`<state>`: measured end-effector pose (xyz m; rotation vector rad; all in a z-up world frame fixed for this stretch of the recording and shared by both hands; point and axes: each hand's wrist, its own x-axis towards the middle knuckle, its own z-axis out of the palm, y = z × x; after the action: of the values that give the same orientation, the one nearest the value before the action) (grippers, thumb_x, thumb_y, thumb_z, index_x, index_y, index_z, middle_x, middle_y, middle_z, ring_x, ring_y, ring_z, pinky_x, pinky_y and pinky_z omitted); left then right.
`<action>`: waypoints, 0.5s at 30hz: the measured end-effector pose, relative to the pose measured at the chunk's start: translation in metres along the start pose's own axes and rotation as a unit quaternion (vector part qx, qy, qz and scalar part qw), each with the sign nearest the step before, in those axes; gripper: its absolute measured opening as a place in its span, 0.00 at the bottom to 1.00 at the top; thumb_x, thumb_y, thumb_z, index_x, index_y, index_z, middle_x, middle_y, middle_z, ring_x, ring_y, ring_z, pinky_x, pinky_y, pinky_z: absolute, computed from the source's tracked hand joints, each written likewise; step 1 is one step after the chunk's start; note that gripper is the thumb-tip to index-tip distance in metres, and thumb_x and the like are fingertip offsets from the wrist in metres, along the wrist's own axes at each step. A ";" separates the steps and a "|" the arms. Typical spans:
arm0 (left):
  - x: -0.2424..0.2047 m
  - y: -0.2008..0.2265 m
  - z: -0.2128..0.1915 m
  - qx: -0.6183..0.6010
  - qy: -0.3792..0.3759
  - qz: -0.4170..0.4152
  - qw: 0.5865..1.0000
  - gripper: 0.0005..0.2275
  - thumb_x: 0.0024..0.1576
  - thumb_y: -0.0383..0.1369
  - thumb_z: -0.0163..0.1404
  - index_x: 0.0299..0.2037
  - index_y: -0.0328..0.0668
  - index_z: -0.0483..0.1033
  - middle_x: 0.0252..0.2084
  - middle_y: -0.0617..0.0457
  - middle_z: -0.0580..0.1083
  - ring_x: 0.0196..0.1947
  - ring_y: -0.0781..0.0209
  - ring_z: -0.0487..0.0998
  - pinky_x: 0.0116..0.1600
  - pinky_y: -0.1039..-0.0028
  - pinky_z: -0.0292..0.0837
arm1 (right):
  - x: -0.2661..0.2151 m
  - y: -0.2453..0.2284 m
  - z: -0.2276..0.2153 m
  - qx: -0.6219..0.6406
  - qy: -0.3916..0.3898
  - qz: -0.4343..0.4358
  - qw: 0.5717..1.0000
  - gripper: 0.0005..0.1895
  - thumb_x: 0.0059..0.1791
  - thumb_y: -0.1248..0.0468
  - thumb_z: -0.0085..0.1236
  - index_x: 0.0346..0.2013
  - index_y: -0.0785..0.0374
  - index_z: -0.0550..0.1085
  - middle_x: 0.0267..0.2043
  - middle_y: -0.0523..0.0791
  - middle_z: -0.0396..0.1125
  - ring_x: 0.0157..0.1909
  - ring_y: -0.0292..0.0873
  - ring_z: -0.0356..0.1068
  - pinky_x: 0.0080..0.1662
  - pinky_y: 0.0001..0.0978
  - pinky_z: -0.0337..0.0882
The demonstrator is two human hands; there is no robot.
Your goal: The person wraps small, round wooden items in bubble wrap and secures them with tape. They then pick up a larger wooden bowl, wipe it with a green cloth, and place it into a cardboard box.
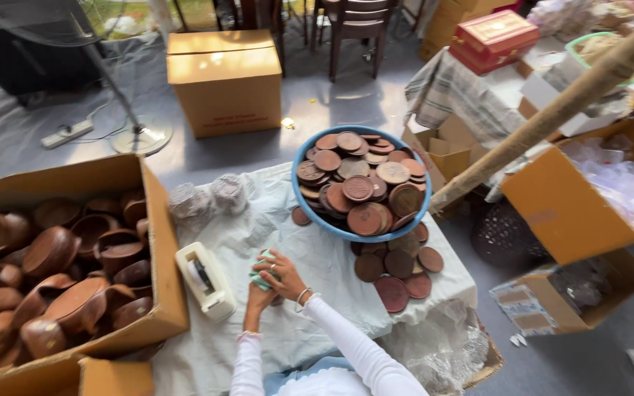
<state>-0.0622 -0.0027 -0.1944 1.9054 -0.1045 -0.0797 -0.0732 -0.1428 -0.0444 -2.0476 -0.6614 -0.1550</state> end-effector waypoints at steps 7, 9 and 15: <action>-0.020 0.087 -0.021 -0.018 0.012 -0.142 0.990 0.39 0.37 0.34 0.66 0.60 0.39 0.60 0.43 0.41 0.79 0.42 0.48 0.84 0.45 0.63 0.79 | 0.032 0.055 0.014 0.026 0.024 0.070 0.997 0.20 0.55 0.52 0.51 0.59 0.53 0.75 0.63 0.51 0.66 0.66 0.57 0.64 0.67 0.46 0.61; -0.026 0.094 -0.021 -0.039 0.009 -0.111 0.993 0.37 0.37 0.34 0.65 0.59 0.39 0.62 0.44 0.42 0.79 0.43 0.47 0.83 0.46 0.63 0.79 | 0.031 0.129 0.034 0.097 -0.005 0.158 0.983 0.23 0.56 0.48 0.46 0.60 0.55 0.73 0.63 0.50 0.67 0.64 0.52 0.65 0.65 0.42 0.62; -0.021 0.087 -0.039 -0.033 -0.036 -0.015 0.999 0.35 0.36 0.34 0.64 0.58 0.41 0.65 0.47 0.45 0.78 0.48 0.52 0.80 0.53 0.65 0.75 | 0.023 0.194 0.059 0.306 0.008 0.423 0.853 0.28 0.57 0.45 0.42 0.59 0.64 0.72 0.60 0.52 0.68 0.62 0.52 0.66 0.63 0.43 0.63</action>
<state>-0.0816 0.0074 -0.0992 1.8387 -0.1212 -0.1708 0.0366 -0.1647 -0.2150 -1.5269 0.2410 0.4953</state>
